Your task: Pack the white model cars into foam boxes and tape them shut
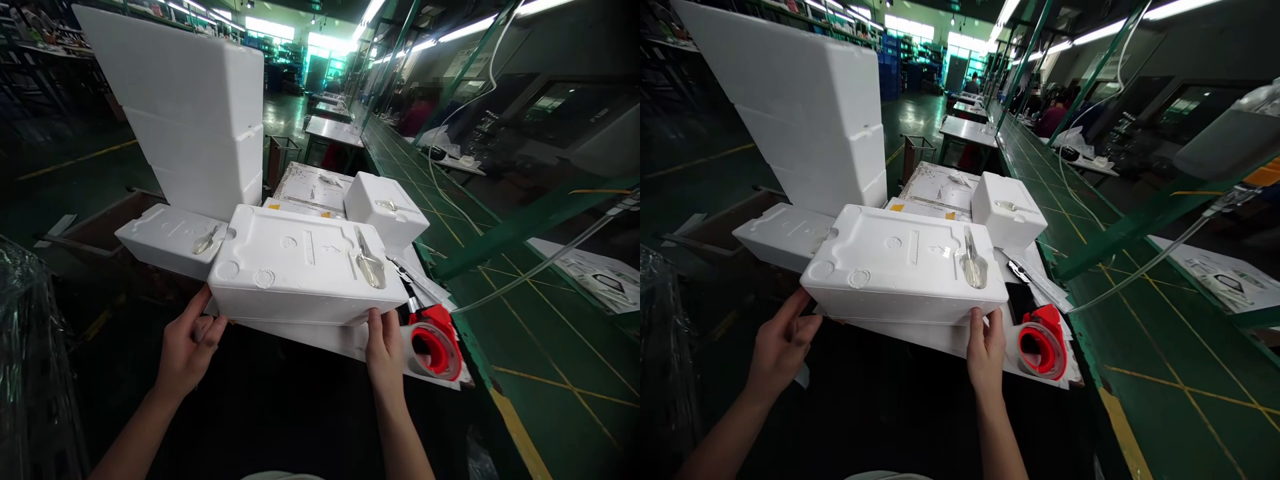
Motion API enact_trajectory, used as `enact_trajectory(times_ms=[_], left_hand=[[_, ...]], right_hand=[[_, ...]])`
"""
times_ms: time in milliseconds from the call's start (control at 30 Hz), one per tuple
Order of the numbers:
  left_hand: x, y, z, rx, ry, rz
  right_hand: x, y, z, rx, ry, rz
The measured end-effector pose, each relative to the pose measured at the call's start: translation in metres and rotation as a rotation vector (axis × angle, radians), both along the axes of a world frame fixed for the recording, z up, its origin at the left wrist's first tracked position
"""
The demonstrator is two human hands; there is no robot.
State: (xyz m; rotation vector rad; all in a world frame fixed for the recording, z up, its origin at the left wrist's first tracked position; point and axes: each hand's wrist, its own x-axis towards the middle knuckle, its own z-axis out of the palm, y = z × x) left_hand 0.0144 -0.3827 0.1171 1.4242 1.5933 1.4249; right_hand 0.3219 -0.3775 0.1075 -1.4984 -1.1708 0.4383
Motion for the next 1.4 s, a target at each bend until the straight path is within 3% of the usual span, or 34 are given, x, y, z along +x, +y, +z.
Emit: enact_trajectory(times_ms=[200, 400, 600, 700, 833, 933, 1033, 1067, 1133, 1200, 1300, 1400], left_hand=[[0.007, -0.001, -0.005, 0.036, 0.045, 0.03], [-0.013, 0.0, -0.002, -0.082, 0.067, -0.002], [-0.014, -0.013, -0.022, -0.21, 0.095, -0.034], [-0.006, -0.003, -0.027, -0.211, 0.045, -0.019], [-0.006, 0.026, -0.023, -0.197, -0.007, -0.067], [-0.013, 0.038, -0.02, -0.242, 0.005, -0.104], [-0.019, 0.035, -0.022, -0.254, -0.06, -0.112], [-0.021, 0.032, -0.023, -0.257, -0.098, -0.115], [-0.021, 0.023, -0.024, -0.245, -0.19, -0.11], [-0.019, 0.015, -0.025, -0.221, -0.269, -0.086], [-0.019, 0.003, -0.024, -0.208, -0.286, -0.034], [-0.024, -0.005, -0.022, -0.206, -0.288, 0.04]], right_hand=[[-0.003, -0.001, 0.004, -0.021, -0.063, -0.026], [0.002, -0.004, -0.012, -0.042, -0.049, -0.013], [0.0, -0.012, -0.016, -0.119, 0.041, 0.052], [-0.003, -0.002, -0.017, -0.096, 0.086, 0.045], [-0.003, 0.016, -0.017, -0.089, 0.126, 0.093], [-0.008, 0.017, 0.004, 0.085, 0.012, -0.022], [-0.023, 0.019, 0.054, 0.384, -0.291, -0.141], [-0.029, 0.025, 0.074, 0.42, -0.383, -0.07], [-0.041, 0.049, 0.11, 0.324, -0.527, 0.154], [-0.051, 0.084, 0.132, 0.203, -0.647, 0.362], [-0.061, 0.133, 0.132, -0.045, -0.73, 0.562], [-0.066, 0.149, 0.116, -0.166, -0.777, 0.577]])
